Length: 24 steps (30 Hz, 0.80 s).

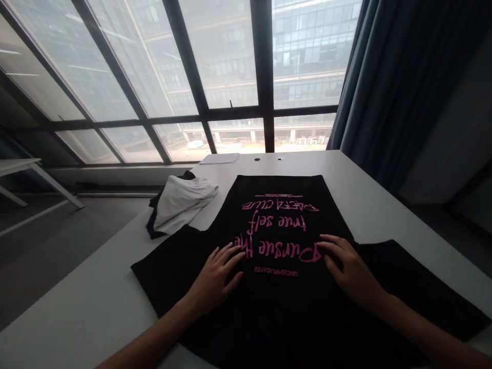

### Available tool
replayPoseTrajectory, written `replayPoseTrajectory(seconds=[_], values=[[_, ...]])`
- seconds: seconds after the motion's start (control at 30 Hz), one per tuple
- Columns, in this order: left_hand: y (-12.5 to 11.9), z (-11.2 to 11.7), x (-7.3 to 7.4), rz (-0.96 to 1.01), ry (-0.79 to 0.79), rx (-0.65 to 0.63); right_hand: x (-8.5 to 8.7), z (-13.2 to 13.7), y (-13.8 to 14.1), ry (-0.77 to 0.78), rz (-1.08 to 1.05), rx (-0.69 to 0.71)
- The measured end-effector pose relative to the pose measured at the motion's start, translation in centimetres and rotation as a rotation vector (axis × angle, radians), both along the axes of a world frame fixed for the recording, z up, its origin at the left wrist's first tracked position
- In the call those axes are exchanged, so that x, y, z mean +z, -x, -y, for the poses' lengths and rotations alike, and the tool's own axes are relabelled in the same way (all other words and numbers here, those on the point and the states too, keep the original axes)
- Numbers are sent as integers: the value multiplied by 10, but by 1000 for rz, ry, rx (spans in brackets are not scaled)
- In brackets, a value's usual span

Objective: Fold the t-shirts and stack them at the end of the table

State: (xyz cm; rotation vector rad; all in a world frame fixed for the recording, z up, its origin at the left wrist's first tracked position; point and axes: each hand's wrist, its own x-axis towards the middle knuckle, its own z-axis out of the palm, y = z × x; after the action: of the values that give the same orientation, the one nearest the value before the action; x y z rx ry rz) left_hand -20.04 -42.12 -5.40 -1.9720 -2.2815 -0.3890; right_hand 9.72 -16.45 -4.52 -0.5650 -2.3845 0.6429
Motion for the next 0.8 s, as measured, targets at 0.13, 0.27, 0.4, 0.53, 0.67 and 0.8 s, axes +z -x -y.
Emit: replayPoseTrajectory(seconds=[0.13, 0.27, 0.4, 0.53, 0.67, 0.8], values=[[-20, 4, 12, 45, 8, -77, -15, -1, 16, -24, -14, 91], [-15, -8, 22, 138, -16, -72, -26, 3, 20, -87, 46, 132], [31, -44, 31, 174, -48, -65, -31, 0, 19, -165, 143, 86], [91, -70, 18, 90, 21, -15, -41, 0, 14, -163, 286, 58], [126, -71, -2, 59, 141, 34, -47, 3, 9, -134, 351, 88], [147, -91, 10, 89, 125, 13, -34, -20, 27, -89, 331, 63]])
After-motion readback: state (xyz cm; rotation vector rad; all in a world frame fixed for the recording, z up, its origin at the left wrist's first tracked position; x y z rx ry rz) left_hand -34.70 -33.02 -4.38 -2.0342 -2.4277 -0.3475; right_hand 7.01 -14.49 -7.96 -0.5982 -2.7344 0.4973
